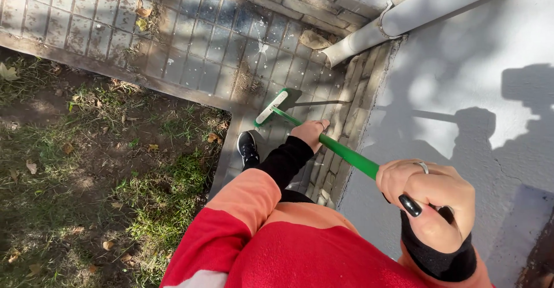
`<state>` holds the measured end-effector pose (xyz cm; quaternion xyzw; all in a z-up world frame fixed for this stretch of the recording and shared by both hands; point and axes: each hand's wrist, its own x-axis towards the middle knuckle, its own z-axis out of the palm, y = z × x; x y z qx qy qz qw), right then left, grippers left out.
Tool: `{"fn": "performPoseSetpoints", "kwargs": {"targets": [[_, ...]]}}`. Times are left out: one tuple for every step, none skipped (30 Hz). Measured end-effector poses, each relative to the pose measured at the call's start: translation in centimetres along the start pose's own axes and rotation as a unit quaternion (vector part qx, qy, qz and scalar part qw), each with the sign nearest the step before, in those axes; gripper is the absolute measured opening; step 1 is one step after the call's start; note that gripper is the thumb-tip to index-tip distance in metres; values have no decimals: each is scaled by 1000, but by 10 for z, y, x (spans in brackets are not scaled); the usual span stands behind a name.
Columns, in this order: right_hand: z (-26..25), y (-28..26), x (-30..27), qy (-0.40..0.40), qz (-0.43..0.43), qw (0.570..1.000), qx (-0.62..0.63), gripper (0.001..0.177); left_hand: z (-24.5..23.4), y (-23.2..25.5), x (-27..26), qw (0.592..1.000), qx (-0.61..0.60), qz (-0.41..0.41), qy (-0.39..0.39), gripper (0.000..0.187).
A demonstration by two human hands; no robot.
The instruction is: Sweeping debris from a tiled ledge next to a building wall using a long-handled broom.
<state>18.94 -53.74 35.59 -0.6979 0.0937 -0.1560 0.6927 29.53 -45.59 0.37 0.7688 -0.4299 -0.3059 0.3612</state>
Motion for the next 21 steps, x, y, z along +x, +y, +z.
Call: {"fn": "performPoseSetpoints", "kwargs": {"targets": [[5, -3, 10, 2, 1, 1000, 1, 28, -8, -1, 0, 1000, 0, 0, -2, 30], [10, -4, 19, -16, -8, 1000, -7, 27, -13, -3, 1, 1000, -2, 1, 3, 34], [14, -6, 28, -33, -18, 999, -14, 26, -19, -5, 2, 1000, -4, 2, 8, 38], [16, -5, 35, -33, -18, 999, -14, 26, -20, -10, 5, 1000, -4, 3, 8, 38], [18, -5, 40, -31, -24, 999, -13, 26, -22, -15, 9, 1000, -1, 12, 14, 39], [21, -4, 44, -29, -27, 999, -10, 26, -21, -19, 7, 1000, 2, 19, 18, 41], [21, -3, 45, -29, -24, 999, -9, 26, -34, -13, 5, 1000, 1, 16, 17, 41], [22, -1, 48, -31, -23, 999, -6, 27, -48, -7, 7, 1000, 5, -11, -22, 38], [22, 1, 51, -33, -23, 999, -3, 28, -62, -1, 8, 997, 9, -38, -61, 35], [24, 0, 54, -33, -24, 999, -3, 28, -57, -9, 10, 997, 9, -38, -60, 35], [25, -1, 58, -29, -23, 999, -3, 30, -53, -17, 12, 1000, 0, -7, -20, 37], [28, -2, 59, -25, -21, 999, -2, 31, -47, -24, 11, 1000, -10, 23, 19, 40], [28, 1, 60, -25, -20, 999, -2, 31, -55, -23, 11, 1000, -11, 22, 18, 40], [27, 3, 62, -22, -32, 999, 15, 31, -63, -22, 13, 1000, 12, -1, -10, 35], [27, 6, 64, -20, -44, 998, 32, 32, -71, -21, 14, 998, 35, -23, -39, 30], [29, 5, 65, -20, -44, 998, 32, 32, -67, -29, 14, 998, 35, -23, -38, 30], [31, 5, 66, -18, -44, 999, 25, 34, -63, -37, 14, 999, 38, 0, -8, 33], [33, 4, 67, -15, -45, 999, 19, 36, -59, -44, 16, 999, 42, 23, 22, 36], [33, 5, 68, -15, -46, 999, 18, 36, -64, -43, 16, 999, 42, 25, 22, 36], [35, 5, 67, -19, -49, 998, 22, 35, -67, -41, 15, 999, 50, 19, 8, 35], [37, 5, 66, -22, -53, 998, 26, 34, -71, -39, 13, 998, 59, 13, -6, 34]]}}
